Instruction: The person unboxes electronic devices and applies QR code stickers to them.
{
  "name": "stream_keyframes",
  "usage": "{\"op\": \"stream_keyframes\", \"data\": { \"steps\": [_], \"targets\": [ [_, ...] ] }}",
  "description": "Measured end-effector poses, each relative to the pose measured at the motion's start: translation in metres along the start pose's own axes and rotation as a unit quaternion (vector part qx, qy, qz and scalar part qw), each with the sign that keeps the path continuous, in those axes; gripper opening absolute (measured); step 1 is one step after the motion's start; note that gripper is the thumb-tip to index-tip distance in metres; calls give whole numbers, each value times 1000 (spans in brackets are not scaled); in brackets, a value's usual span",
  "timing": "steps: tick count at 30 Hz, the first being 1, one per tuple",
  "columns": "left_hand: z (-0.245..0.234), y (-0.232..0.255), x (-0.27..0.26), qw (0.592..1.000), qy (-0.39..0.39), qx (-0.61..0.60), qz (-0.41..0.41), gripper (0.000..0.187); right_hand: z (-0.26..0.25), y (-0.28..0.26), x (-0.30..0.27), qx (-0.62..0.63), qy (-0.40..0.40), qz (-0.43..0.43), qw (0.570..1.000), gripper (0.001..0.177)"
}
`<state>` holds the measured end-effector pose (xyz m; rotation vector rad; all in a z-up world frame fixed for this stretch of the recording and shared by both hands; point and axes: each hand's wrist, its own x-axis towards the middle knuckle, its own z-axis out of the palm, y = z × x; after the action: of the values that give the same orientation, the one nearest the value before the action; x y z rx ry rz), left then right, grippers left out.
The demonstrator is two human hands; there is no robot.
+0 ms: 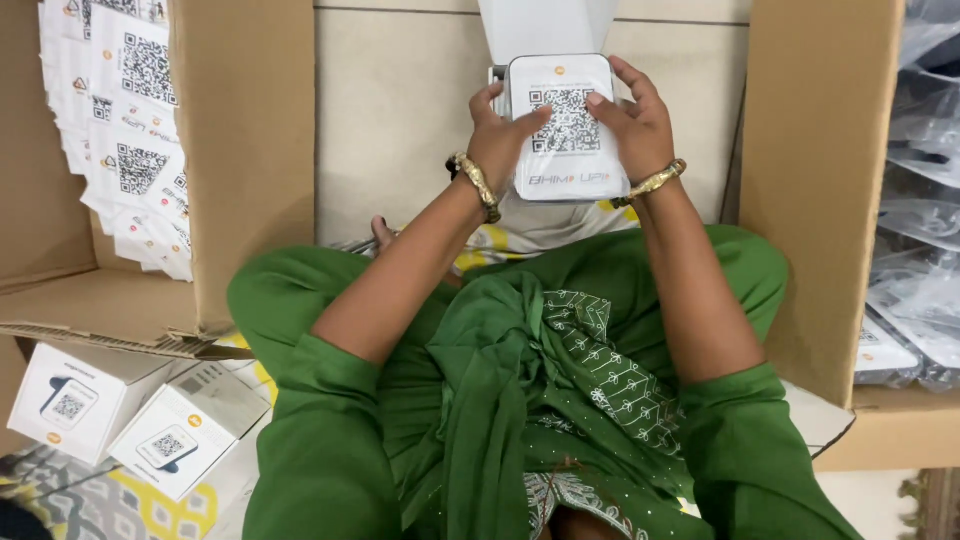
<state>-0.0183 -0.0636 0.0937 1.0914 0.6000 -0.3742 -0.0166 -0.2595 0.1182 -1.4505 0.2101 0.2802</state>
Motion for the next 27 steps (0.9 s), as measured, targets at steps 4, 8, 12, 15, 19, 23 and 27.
{"op": "stream_keyframes", "data": {
  "steps": [4,8,12,15,19,23,27],
  "targets": [
    [-37,-13,-7,911,-153,296,242,115,-2,39,14,-11,0,-66,998,60],
    [-36,-6,-23,788,-101,556,242,125,13,47,10,-261,48,-211,941,54],
    [-22,18,-37,653,30,703,281,126,14,43,18,-514,88,-329,787,59],
    [-46,17,-2,633,32,725,270,148,-1,34,23,-654,130,-301,682,73],
    [-75,-6,44,811,-222,478,254,175,-20,8,20,-300,-192,-88,930,128],
    [-72,5,22,784,-262,506,246,186,-14,-10,-2,-266,-275,34,923,164],
    [-66,5,5,800,-230,497,247,184,-16,6,-10,-405,-244,-96,876,171]
  ]
}}
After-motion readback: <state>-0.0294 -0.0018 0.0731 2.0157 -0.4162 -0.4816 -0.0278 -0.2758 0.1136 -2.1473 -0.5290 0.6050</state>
